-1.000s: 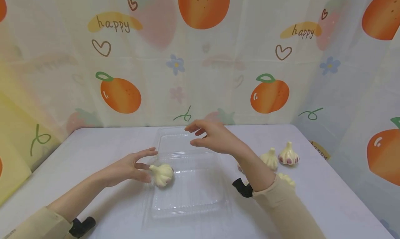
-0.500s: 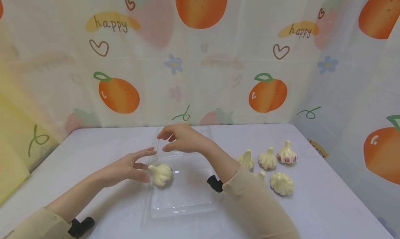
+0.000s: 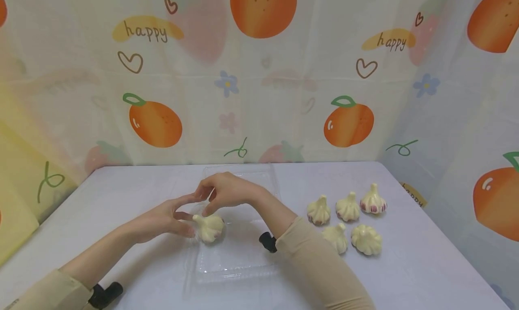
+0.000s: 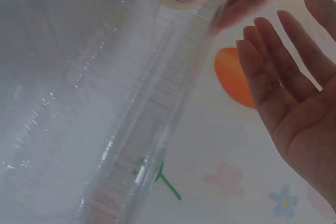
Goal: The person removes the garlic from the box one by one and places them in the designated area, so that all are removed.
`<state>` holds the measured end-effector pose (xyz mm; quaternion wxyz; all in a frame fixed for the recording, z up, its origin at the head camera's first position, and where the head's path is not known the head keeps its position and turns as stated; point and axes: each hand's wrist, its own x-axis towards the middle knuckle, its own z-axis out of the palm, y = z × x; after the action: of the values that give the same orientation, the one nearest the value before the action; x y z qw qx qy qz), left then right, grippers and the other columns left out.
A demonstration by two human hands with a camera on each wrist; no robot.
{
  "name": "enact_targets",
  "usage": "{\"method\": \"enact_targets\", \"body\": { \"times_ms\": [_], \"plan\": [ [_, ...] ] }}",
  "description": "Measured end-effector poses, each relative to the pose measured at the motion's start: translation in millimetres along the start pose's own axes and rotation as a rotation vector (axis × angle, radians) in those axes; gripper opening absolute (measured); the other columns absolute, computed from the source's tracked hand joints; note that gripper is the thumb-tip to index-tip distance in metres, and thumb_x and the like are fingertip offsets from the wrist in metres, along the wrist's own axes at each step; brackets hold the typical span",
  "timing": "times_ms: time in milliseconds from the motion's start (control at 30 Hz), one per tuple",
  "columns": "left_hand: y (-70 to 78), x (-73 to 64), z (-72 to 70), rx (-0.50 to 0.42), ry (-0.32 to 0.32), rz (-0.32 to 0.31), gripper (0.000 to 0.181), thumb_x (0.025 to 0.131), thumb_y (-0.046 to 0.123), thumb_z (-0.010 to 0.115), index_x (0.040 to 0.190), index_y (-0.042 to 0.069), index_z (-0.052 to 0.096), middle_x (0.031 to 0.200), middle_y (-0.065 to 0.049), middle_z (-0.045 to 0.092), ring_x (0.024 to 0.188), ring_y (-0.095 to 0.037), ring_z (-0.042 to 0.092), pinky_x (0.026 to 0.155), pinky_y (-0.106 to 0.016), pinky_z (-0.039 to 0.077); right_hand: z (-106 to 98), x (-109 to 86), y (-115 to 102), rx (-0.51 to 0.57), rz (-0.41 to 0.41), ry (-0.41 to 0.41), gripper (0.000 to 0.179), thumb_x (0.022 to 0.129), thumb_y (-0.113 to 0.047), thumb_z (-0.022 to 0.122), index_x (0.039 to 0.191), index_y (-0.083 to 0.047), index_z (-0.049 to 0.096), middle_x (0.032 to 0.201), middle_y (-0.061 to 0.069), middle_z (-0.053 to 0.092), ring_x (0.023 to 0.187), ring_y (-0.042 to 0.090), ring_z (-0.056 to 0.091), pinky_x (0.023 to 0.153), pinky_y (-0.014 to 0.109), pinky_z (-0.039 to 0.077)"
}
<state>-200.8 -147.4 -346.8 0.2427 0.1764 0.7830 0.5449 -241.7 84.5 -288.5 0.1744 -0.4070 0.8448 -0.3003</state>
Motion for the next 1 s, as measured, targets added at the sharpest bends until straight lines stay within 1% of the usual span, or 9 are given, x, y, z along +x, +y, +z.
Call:
{"method": "enact_targets", "body": {
  "times_ms": [100,200,400,533,667,733,867,1000],
  "plan": [
    [-0.2,0.0,0.0,-0.005,0.006,-0.004,0.089,0.081,0.009,0.076,0.155,0.006,0.026,0.166,-0.015,0.015,0.136,-0.04,0.049,0.09,-0.037,0.06,4,1.9,2,-0.007,-0.002,-0.023,0.039,0.081,-0.017,0.079,0.118,-0.012,0.068,0.119,0.002,0.07,0.109,0.02,0.067,0.086,0.021,0.055],
    [-1.0,0.1,0.0,0.002,0.005,0.001,0.089,0.081,0.01,0.076,0.155,0.007,0.026,0.167,-0.013,0.013,0.136,-0.04,0.049,0.09,-0.037,0.06,7,3.1,4,-0.019,0.0,-0.047,0.041,0.08,-0.018,0.08,0.119,-0.013,0.068,0.121,0.003,0.07,0.11,0.021,0.067,0.085,0.019,0.055],
    [-2.4,0.0,-0.2,0.004,0.004,0.006,0.089,0.082,0.01,0.075,0.155,0.006,0.025,0.168,-0.009,0.011,0.136,-0.037,0.05,0.09,-0.037,0.061,11,3.7,7,-0.025,0.026,-0.071,0.043,0.079,-0.017,0.081,0.12,-0.012,0.068,0.12,0.004,0.071,0.111,0.024,0.067,0.085,0.02,0.054],
    [-2.9,-0.1,-0.5,0.0,-0.003,0.01,0.088,0.082,0.01,0.074,0.155,0.005,0.025,0.169,-0.008,0.008,0.136,-0.037,0.05,0.091,-0.037,0.061,14,5.0,9,-0.036,0.044,-0.075,0.044,0.078,-0.018,0.083,0.12,-0.014,0.068,0.117,0.0,0.071,0.108,0.019,0.068,0.084,0.019,0.055],
    [-2.7,-0.1,-0.6,0.003,-0.004,0.01,0.086,0.083,0.01,0.074,0.155,0.004,0.026,0.169,-0.01,0.006,0.135,-0.038,0.051,0.09,-0.038,0.061,15,5.5,9,-0.046,0.061,-0.074,0.042,0.077,-0.018,0.084,0.116,-0.016,0.069,0.111,-0.003,0.072,0.1,0.009,0.069,0.083,0.018,0.055],
    [-2.7,0.1,-0.5,0.002,-0.003,0.009,0.086,0.083,0.01,0.074,0.155,0.004,0.026,0.169,-0.011,0.005,0.135,-0.038,0.05,0.09,-0.038,0.061,15,5.5,8,-0.048,0.071,-0.072,0.04,0.076,-0.018,0.084,0.114,-0.018,0.069,0.109,-0.002,0.072,0.096,0.007,0.069,0.083,0.019,0.056],
    [-2.6,0.7,-0.3,-0.002,-0.005,0.009,0.084,0.084,0.009,0.072,0.155,0.003,0.026,0.169,-0.012,0.003,0.137,-0.041,0.048,0.09,-0.038,0.061,16,5.4,6,-0.058,0.085,-0.076,0.038,0.075,-0.016,0.085,0.11,-0.019,0.071,0.107,-0.001,0.073,0.095,0.007,0.07,0.081,0.019,0.056],
    [-1.9,0.5,0.1,-0.005,-0.007,0.005,0.083,0.085,0.009,0.072,0.155,0.004,0.026,0.169,-0.012,0.003,0.137,-0.04,0.047,0.09,-0.038,0.061,17,5.3,5,-0.083,0.092,-0.086,0.038,0.074,-0.015,0.086,0.109,-0.019,0.071,0.108,0.0,0.074,0.094,0.007,0.07,0.08,0.019,0.056]
  ]
}}
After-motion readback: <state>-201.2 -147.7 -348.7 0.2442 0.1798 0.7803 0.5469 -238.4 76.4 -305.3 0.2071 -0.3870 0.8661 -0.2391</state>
